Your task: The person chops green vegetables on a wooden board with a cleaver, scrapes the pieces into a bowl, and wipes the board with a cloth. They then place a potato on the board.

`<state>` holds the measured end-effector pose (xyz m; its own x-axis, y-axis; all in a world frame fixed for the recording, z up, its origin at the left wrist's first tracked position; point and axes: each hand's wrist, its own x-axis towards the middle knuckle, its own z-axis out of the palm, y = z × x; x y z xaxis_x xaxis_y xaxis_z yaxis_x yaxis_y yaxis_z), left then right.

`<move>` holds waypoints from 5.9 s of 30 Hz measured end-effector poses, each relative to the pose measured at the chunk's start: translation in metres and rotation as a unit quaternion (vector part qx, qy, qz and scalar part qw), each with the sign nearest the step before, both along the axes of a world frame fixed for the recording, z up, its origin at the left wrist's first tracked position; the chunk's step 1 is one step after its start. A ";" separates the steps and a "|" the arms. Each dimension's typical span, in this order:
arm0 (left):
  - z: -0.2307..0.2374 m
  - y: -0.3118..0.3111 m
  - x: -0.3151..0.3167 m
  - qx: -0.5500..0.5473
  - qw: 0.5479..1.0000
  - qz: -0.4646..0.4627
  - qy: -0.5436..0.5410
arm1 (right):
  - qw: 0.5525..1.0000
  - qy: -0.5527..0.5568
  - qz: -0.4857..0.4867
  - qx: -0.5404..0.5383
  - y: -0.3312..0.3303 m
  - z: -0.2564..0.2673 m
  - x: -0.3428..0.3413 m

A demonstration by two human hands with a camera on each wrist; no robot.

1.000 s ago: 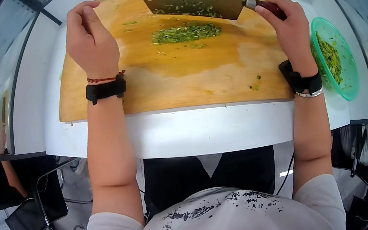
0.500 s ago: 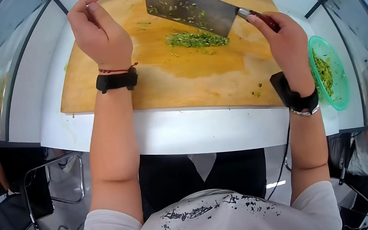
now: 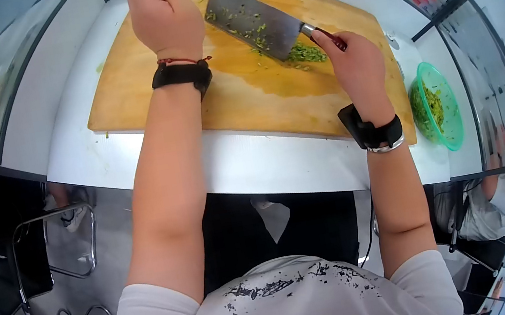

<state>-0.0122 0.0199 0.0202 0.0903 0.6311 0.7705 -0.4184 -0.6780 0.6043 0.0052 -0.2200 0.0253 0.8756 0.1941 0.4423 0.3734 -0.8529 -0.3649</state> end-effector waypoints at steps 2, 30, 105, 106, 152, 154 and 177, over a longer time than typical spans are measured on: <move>-0.002 0.002 0.001 -0.011 1.000 0.004 0.000 | 1.000 0.011 -0.021 -0.007 -0.001 0.002 -0.001; -0.005 -0.005 0.004 0.085 0.995 0.004 0.053 | 0.999 -0.031 0.027 0.019 -0.043 0.000 0.042; -0.020 -0.020 0.013 0.214 0.905 -0.116 0.349 | 0.965 -0.174 0.186 0.060 -0.090 -0.010 0.072; -0.019 -0.022 0.012 0.217 0.903 -0.114 0.354 | 0.967 -0.165 0.183 0.063 -0.090 -0.010 0.073; -0.013 -0.031 0.010 0.250 0.911 -0.110 0.310 | 0.974 -0.121 0.183 0.061 -0.093 -0.016 0.080; -0.014 -0.031 0.011 0.250 0.909 -0.115 0.314 | 0.974 -0.118 0.186 0.053 -0.094 -0.017 0.081; -0.014 -0.035 0.009 0.263 0.908 -0.129 0.300 | 0.972 -0.116 0.192 0.072 -0.093 -0.016 0.080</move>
